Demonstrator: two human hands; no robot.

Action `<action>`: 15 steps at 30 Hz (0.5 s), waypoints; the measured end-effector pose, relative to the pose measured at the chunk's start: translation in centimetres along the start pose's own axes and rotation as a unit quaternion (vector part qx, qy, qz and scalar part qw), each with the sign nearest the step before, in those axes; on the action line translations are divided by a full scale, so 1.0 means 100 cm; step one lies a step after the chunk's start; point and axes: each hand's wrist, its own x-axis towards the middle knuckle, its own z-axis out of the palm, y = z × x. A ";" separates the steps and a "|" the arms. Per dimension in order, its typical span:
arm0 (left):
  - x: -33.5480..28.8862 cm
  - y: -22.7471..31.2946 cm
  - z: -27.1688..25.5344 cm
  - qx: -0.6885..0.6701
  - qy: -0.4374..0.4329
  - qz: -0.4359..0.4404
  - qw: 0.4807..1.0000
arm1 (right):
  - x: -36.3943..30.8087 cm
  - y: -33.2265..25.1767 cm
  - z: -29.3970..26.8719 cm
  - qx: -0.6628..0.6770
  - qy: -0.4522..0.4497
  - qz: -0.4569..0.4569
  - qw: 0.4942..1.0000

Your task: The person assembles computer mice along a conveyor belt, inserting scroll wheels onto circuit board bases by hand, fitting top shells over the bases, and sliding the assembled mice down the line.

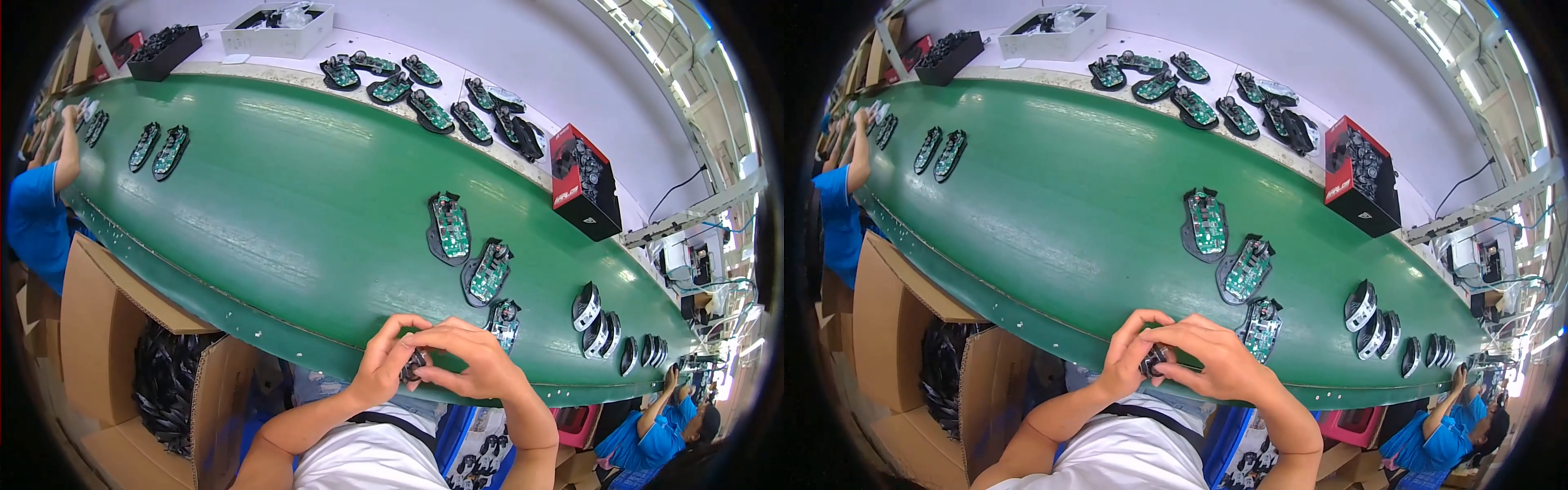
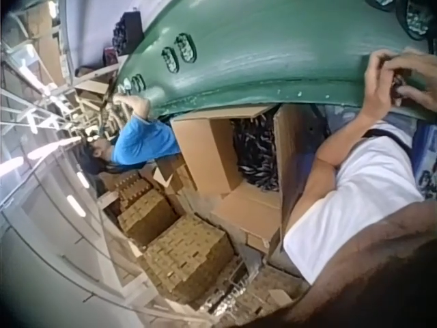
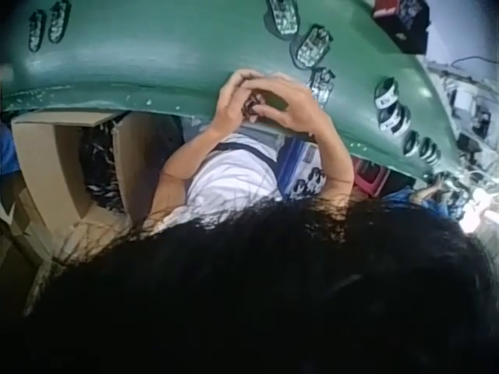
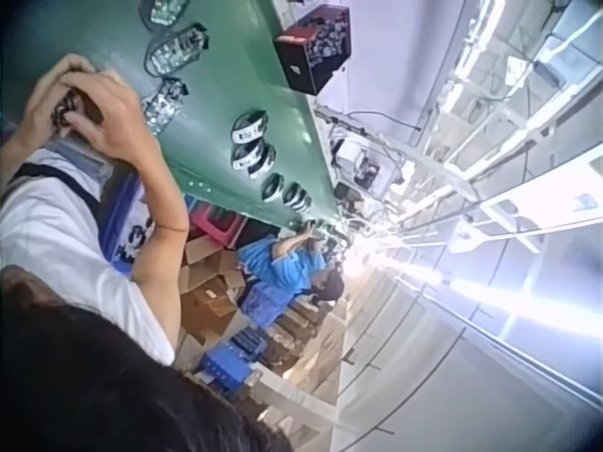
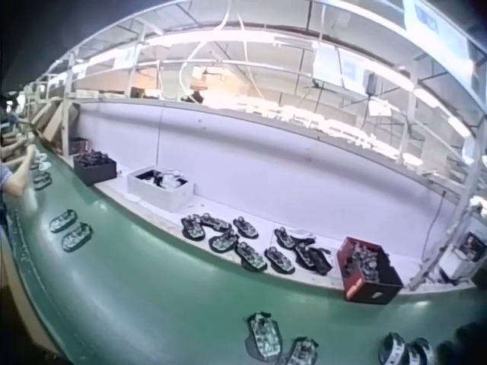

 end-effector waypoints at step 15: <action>-0.003 -0.004 0.000 0.041 -0.026 -0.010 0.999 | 0.079 0.105 -0.072 -0.133 0.214 0.073 0.965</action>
